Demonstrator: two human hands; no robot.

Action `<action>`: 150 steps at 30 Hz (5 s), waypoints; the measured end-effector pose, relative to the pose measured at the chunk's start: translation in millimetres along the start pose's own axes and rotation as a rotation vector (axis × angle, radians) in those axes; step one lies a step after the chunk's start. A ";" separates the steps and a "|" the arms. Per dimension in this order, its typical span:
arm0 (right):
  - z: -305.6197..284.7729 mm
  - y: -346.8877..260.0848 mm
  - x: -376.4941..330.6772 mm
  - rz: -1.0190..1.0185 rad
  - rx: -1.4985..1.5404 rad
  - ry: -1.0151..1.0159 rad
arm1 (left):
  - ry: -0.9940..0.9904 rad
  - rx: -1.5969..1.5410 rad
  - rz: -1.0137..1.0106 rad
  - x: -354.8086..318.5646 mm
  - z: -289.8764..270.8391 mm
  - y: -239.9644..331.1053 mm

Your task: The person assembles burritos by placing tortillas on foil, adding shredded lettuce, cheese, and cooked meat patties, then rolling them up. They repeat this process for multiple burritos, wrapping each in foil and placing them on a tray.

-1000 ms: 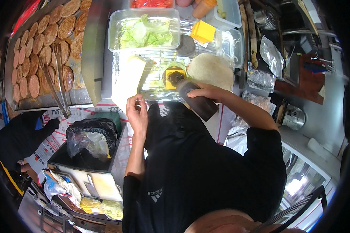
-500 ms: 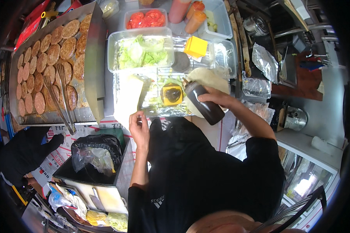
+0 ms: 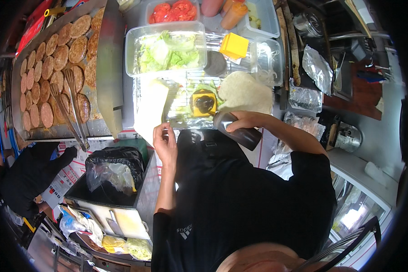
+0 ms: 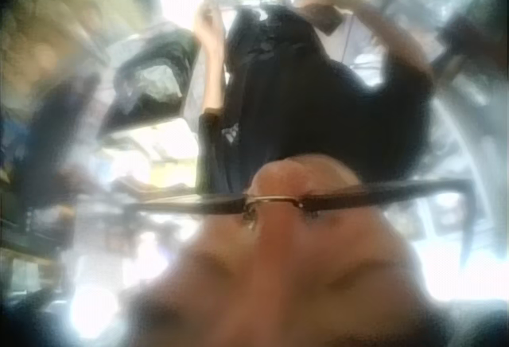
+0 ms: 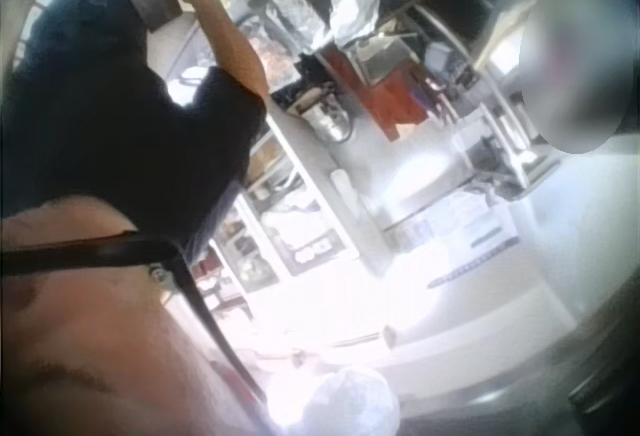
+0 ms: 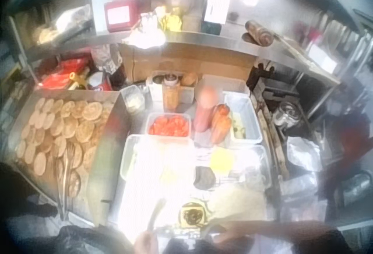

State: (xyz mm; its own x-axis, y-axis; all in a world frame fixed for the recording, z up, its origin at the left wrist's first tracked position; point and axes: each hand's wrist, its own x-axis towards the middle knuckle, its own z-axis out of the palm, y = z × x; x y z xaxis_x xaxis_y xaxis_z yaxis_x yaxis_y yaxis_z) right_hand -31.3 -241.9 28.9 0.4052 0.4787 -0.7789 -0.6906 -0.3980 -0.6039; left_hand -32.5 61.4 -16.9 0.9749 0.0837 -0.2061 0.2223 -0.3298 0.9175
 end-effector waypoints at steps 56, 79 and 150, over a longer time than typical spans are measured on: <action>-236.6 69.8 36.4 -0.054 -0.303 1.560 | -0.195 0.006 0.069 19.8 31.9 14.6; 24.3 -12.3 62.7 -0.505 -0.391 0.886 | -0.167 -0.002 0.031 22.3 44.4 2.5; 63.2 9.6 75.7 -0.447 1.267 0.656 | -0.771 -0.087 -0.467 104.3 80.5 -4.0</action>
State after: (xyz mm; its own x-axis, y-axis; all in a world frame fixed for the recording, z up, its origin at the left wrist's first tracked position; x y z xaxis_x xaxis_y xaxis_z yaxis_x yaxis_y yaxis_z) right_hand -45.1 -160.0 -25.1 0.6709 -0.1898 -0.7169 -0.3486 0.7725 -0.5308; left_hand 69.0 -4.2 -69.5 0.5280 -0.4722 -0.7058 0.6256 -0.3457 0.6993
